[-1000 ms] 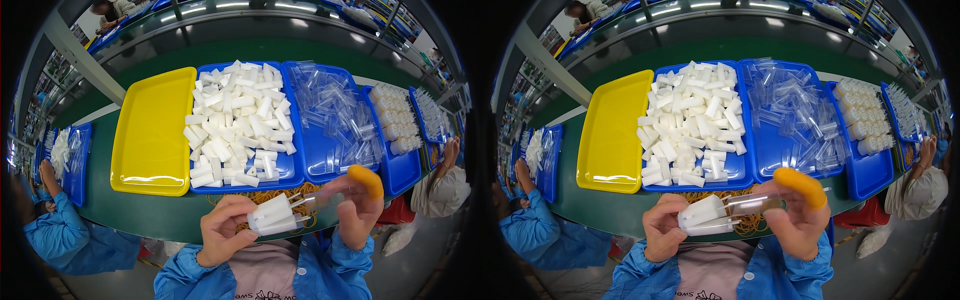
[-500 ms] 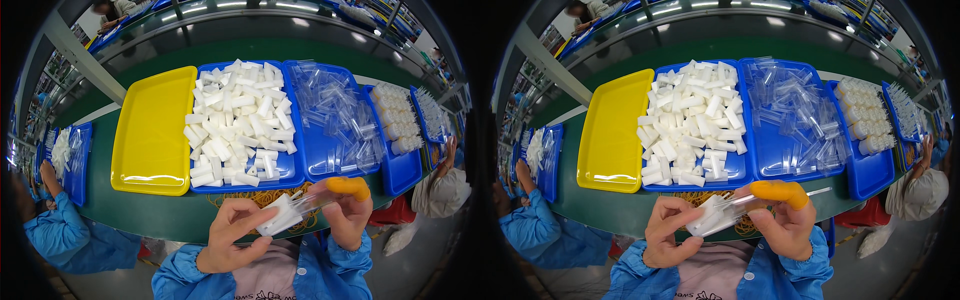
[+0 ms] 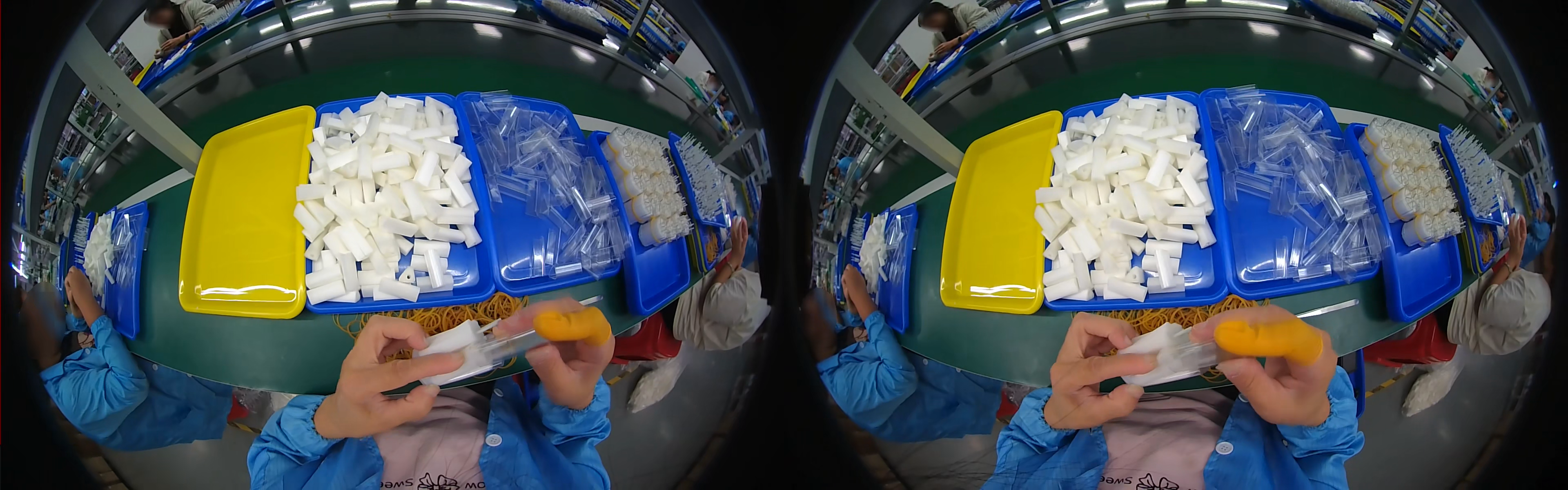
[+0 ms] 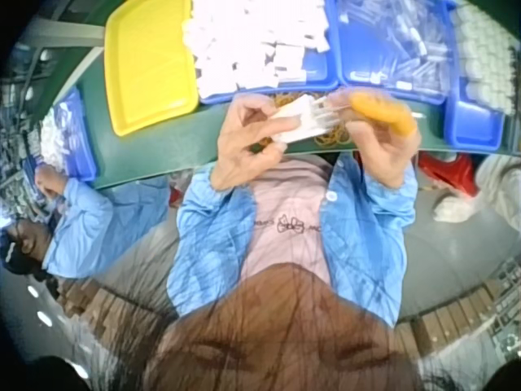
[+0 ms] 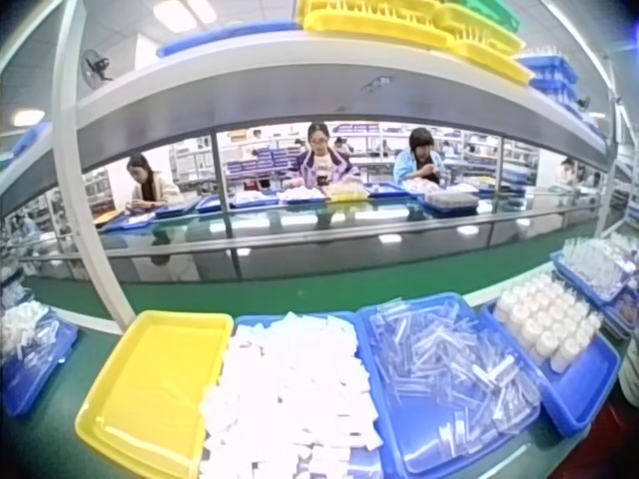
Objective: The person assembles small white plastic components by inserting them into clear plastic sleeves. They then secure the bundles with yellow rubber bands and trim the excess band material using scissors. The finished units are placed into a blue tray on the assembly line.
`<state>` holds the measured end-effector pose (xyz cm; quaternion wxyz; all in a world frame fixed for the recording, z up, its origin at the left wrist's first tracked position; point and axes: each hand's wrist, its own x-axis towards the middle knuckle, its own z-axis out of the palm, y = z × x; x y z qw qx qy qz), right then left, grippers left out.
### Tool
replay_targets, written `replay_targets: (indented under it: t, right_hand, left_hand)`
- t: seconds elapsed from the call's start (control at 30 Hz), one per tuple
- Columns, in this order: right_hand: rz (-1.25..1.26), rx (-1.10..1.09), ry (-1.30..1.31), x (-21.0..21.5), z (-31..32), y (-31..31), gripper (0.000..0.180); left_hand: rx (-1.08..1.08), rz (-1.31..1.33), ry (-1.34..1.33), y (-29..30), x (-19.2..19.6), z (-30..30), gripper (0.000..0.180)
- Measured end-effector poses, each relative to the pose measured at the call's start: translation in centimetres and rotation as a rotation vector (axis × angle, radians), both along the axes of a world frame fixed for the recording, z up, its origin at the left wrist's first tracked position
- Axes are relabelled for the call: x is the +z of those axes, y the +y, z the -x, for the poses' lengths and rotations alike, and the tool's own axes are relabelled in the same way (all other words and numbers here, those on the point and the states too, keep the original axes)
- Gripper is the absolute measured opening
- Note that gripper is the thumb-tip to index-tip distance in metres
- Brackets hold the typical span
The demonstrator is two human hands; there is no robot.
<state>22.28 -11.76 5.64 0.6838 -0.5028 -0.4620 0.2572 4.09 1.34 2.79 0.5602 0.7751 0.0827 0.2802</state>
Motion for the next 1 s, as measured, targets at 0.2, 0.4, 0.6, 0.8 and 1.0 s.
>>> replay_targets:
  t: [0.2,0.4,0.6,0.8,1.0]
  right_hand:
    - [-0.141,-0.064,-0.306,-0.3,0.8,-0.6,0.023]
    - [-0.125,-0.037,-0.364,1.0,1.2,-1.3,0.023]
    - [-0.055,-0.1,-0.18,1.4,1.9,-0.7,0.021]
    - [-0.028,0.055,-0.143,1.3,0.6,-0.3,0.026]
    - [0.086,-0.055,0.04,0.7,0.2,0.3,0.023]
  left_hand:
    - [-0.01,0.066,-0.039,-0.3,0.5,0.1,0.043]
    - [-0.027,-0.001,-0.048,-0.7,0.8,0.5,0.043]
    - [0.064,-0.219,-0.055,-0.8,0.7,0.5,0.04]
    - [0.25,0.139,-0.058,-2.0,1.4,0.1,0.038]
    - [0.18,0.313,-0.025,-0.9,-0.9,0.0,0.04]
